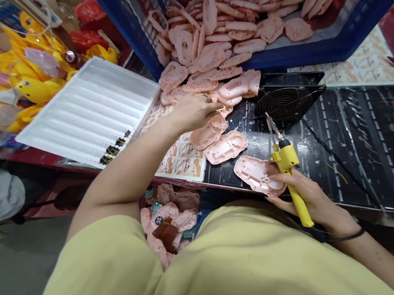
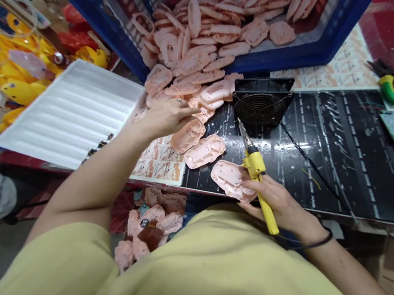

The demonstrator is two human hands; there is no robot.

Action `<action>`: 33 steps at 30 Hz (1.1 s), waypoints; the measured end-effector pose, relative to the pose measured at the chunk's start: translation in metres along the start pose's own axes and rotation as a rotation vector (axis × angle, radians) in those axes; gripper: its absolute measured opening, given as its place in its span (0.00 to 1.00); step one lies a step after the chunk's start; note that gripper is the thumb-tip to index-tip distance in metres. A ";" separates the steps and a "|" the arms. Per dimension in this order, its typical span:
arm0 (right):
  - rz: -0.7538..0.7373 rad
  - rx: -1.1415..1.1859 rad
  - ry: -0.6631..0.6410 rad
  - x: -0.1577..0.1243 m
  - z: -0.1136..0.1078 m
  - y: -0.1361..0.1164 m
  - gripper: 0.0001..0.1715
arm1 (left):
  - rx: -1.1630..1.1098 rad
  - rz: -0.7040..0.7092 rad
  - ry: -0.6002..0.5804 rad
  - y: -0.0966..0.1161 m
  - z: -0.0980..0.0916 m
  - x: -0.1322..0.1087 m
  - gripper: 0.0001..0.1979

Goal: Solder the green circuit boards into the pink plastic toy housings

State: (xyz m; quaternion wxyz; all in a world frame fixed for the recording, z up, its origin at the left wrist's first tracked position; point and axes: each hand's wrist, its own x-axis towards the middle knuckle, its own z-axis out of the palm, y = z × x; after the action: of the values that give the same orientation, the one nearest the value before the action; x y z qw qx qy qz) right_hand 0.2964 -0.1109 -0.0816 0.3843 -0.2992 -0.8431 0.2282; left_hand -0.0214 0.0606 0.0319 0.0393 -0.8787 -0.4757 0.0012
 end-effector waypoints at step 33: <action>-0.131 -0.049 -0.222 0.036 -0.006 -0.004 0.24 | -0.216 0.055 0.044 0.036 0.082 -0.047 0.22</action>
State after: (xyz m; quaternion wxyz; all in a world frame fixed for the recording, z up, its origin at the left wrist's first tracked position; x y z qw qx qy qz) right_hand 0.2810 -0.0878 -0.0570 0.2951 -0.2258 -0.9035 0.2137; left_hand -0.0206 0.0076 -0.0536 -0.0454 -0.8905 -0.4476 -0.0683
